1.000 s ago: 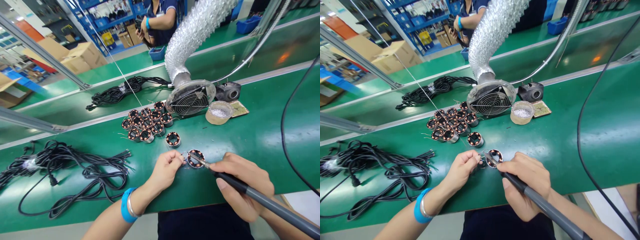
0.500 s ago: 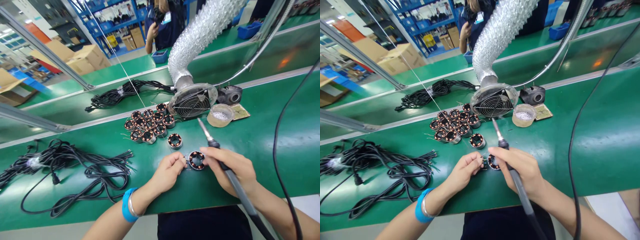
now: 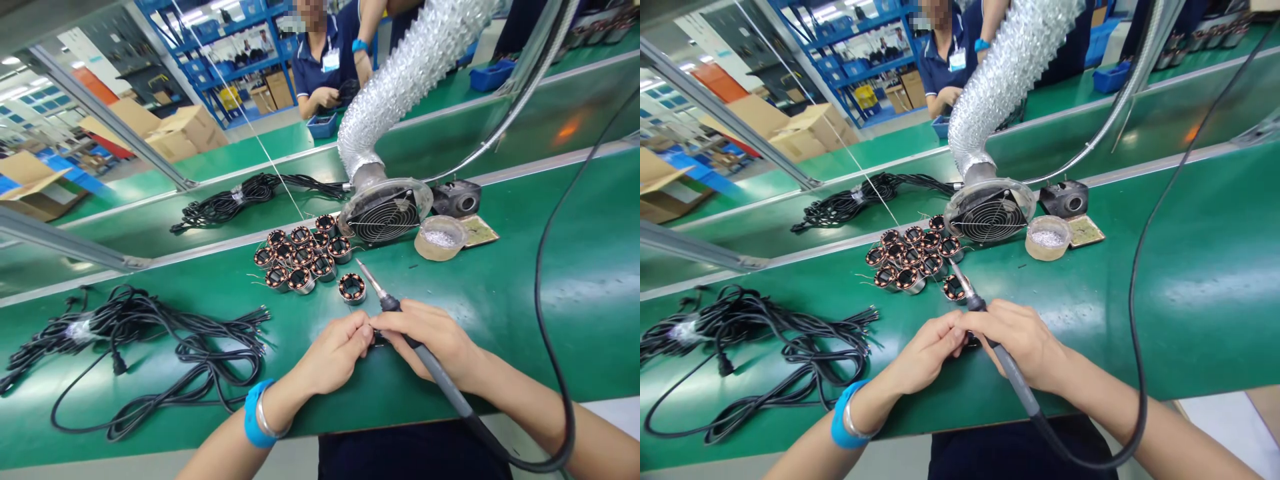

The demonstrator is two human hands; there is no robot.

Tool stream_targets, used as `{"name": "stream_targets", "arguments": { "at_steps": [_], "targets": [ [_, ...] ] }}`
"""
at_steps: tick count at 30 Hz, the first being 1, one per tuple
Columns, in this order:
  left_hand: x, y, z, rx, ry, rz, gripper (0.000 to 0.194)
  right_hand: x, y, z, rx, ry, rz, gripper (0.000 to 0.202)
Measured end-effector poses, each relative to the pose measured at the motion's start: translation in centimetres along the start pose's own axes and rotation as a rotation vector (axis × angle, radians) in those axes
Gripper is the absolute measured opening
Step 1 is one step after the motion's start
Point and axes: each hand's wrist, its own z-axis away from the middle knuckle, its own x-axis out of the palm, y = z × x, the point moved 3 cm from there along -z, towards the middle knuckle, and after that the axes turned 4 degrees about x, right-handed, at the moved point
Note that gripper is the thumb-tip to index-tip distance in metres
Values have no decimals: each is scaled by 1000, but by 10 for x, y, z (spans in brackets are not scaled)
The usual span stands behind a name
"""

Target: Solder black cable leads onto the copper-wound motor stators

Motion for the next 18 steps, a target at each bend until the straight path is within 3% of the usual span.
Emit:
{"name": "stream_targets", "arguments": {
  "at_steps": [6, 12, 18],
  "targets": [
    [1, 3, 1, 13, -6, -24, 37, 2, -2, 0, -37, 3, 17, 31],
    [-1, 10, 2, 14, 3, -169, 33, -1, -1, 0, 19, 39, -28, 31],
    [3, 15, 5, 36, -37, -223, 33, 2, 0, -1, -45, -9, -55, 29]
  ]
}}
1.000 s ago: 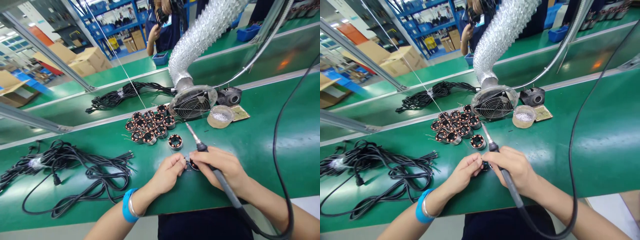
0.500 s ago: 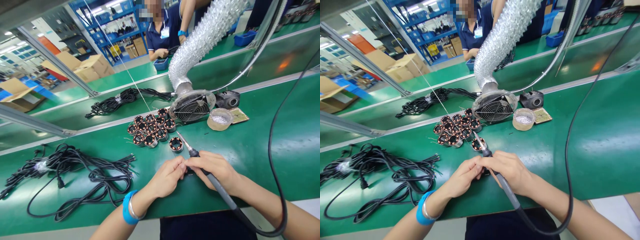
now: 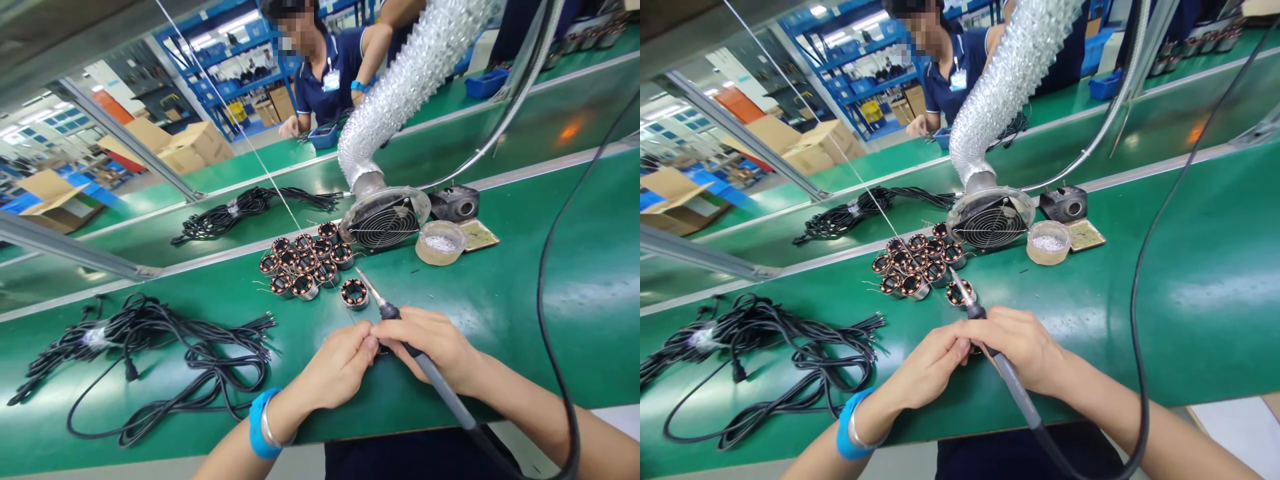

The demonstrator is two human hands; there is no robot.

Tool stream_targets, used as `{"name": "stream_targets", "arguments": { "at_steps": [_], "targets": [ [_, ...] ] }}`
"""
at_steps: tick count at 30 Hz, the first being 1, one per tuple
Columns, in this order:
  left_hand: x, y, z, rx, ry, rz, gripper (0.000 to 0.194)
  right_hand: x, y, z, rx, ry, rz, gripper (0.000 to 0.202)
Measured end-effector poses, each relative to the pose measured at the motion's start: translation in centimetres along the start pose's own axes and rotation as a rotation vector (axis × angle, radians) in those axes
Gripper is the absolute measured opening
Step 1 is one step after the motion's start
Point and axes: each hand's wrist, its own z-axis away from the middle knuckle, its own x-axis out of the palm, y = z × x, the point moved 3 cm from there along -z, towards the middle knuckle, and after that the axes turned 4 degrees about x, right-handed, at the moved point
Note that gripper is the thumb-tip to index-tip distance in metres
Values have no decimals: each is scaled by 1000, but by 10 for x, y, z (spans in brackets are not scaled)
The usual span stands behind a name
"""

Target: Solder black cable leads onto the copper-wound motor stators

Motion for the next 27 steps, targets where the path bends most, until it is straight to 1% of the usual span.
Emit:
{"name": "stream_targets", "arguments": {
  "at_steps": [3, 5, 7, 10, 13, 16, 19, 23, 27],
  "targets": [
    [-1, 3, 1, -16, 18, -60, 30, 0, -2, 0, -6, 36, 34, 27],
    [-3, 4, 0, -41, 43, -92, 28, -1, -4, 1, 21, 67, 41, 26],
    [-4, 3, 0, -64, 55, -68, 27, -3, -5, 2, 46, 88, 39, 26],
    [-2, -1, -2, -89, 69, 73, 27, -3, -7, 5, 63, 100, 53, 30],
    [3, -4, -4, -109, 76, 238, 30, -2, -9, 9, 78, 129, 114, 32],
    [9, -8, -5, -142, 91, 386, 37, -1, -11, 12, 83, 152, 153, 31],
    [14, -12, -7, -163, 115, 509, 45, 3, -10, 16, 97, 159, 133, 31],
    [19, -17, -8, -164, 109, 614, 48, 9, -3, 24, 134, 202, 138, 29],
    [21, -20, -8, -157, 122, 646, 49, 12, 1, 30, 140, 212, 155, 29]
  ]
}}
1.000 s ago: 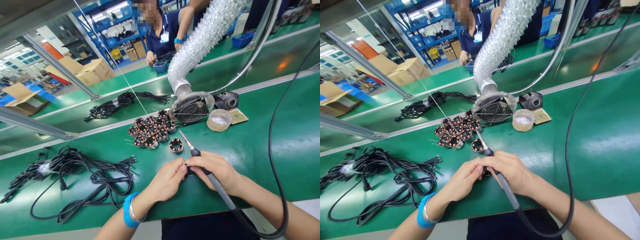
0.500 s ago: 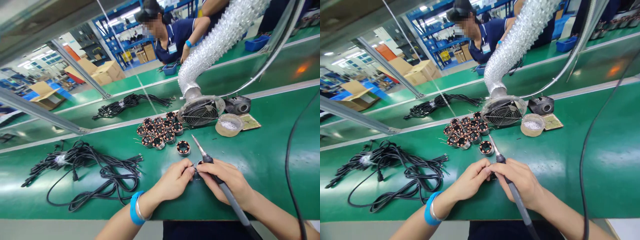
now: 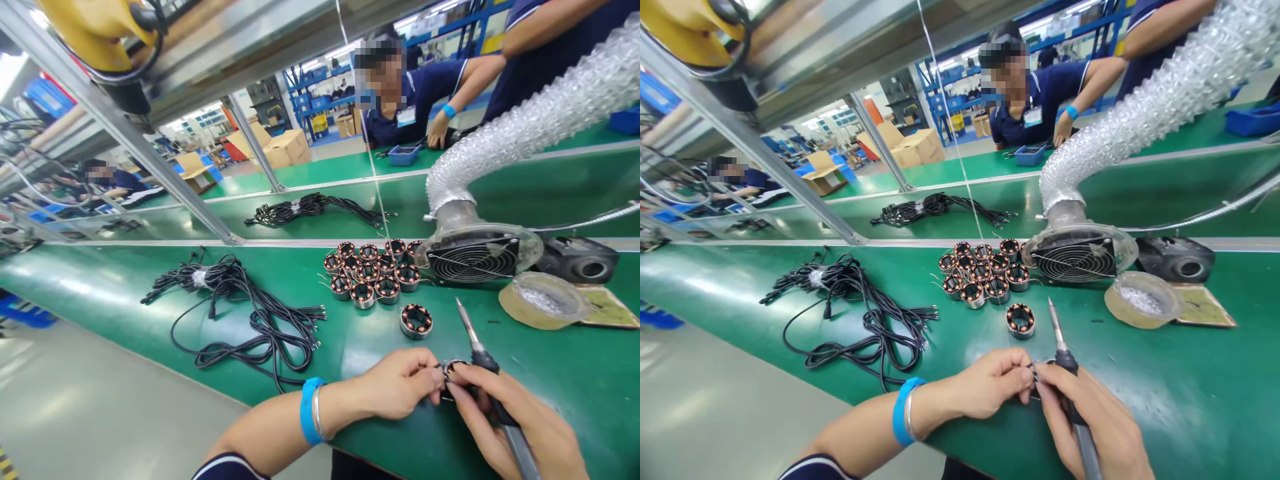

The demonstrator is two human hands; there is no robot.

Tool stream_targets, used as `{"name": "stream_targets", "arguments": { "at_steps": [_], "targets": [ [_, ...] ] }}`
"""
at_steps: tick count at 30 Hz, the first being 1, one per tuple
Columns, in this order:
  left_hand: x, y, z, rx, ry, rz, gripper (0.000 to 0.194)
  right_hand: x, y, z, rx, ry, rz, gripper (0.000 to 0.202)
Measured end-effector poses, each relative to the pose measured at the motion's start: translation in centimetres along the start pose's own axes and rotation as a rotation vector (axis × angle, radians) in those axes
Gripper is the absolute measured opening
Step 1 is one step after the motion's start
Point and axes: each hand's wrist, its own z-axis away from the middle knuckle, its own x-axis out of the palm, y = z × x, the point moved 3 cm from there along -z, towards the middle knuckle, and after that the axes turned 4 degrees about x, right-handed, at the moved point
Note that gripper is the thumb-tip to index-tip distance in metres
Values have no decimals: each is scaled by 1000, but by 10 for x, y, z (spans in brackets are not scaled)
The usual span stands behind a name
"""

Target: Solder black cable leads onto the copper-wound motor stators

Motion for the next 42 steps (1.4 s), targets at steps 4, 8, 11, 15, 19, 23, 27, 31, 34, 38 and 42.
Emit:
{"name": "stream_targets", "arguments": {
  "at_steps": [4, 8, 11, 15, 19, 23, 27, 31, 34, 38, 42],
  "targets": [
    [2, -6, -1, -98, -17, 153, 45, 0, -1, 0, -24, -8, -7, 27],
    [7, -10, 0, -283, -107, 387, 37, 0, -6, -8, -62, -67, -51, 28],
    [4, -4, 0, -281, -29, 366, 33, -4, -9, -13, -58, -54, -61, 31],
    [0, 3, -1, -263, 62, 304, 36, -14, -6, -12, 72, -45, -69, 30],
    [-1, 2, 0, -246, 84, 267, 38, -13, -6, -8, 135, -122, -109, 33],
    [1, 2, 0, -211, 124, 240, 39, -6, -7, -12, 80, -99, -92, 29],
    [4, 6, -1, -202, 219, 181, 40, -6, -4, -18, 96, -2, -11, 28],
    [8, 6, -2, -214, 252, 173, 41, -6, -2, -18, 124, 30, 1, 29],
    [10, 4, -2, -223, 258, 171, 42, -6, -3, -17, 132, 17, -27, 33],
    [12, 3, -1, -190, 267, 136, 41, -18, -7, -14, 157, 21, -70, 32],
    [14, 1, 0, -162, 285, 106, 39, -45, -16, -11, 223, 0, -111, 39]
  ]
}}
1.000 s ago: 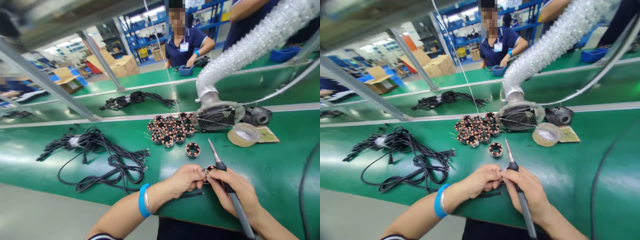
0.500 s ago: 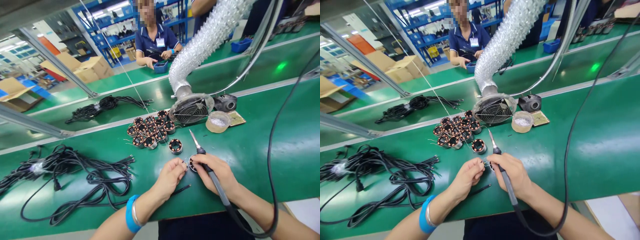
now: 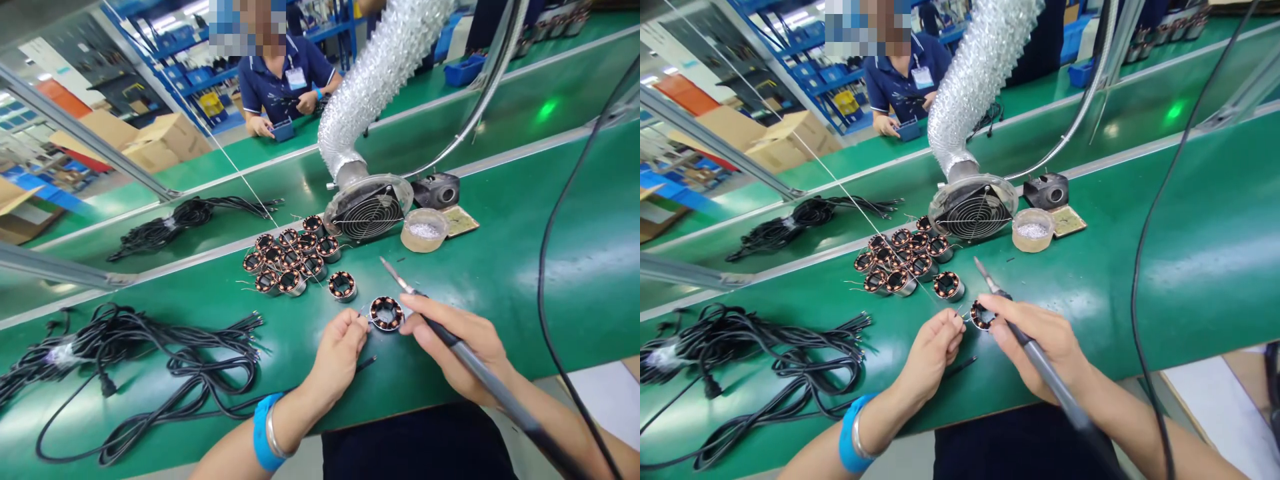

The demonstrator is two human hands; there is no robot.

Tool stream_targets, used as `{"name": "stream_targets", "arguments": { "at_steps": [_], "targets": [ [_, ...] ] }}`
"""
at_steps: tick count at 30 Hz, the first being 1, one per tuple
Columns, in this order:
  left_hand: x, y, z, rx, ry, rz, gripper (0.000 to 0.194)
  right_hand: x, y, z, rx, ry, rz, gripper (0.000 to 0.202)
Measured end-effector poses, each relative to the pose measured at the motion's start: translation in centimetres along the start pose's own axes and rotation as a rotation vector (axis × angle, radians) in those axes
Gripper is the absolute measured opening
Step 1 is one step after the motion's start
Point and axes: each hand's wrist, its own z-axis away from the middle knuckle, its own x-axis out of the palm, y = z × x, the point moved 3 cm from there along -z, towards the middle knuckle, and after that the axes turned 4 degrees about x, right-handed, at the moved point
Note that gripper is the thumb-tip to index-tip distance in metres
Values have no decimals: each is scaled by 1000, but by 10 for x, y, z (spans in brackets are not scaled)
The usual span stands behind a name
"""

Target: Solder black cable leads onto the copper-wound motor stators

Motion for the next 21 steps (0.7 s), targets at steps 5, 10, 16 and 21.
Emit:
{"name": "stream_targets", "arguments": {
  "at_steps": [5, 10, 16, 21],
  "targets": [
    [0, 0, 0, 20, 8, -14, 37, -22, -3, 3, 99, -18, -62, 27],
    [-1, -1, 0, 39, 16, -34, 37, -20, 9, 5, 183, 59, -104, 18],
    [-1, -2, -1, 67, 25, -55, 37, -16, 7, 2, 186, 27, -126, 16],
    [-1, -3, 0, 74, 12, -59, 37, -14, 2, 0, 133, -15, -146, 18]
  ]
}}
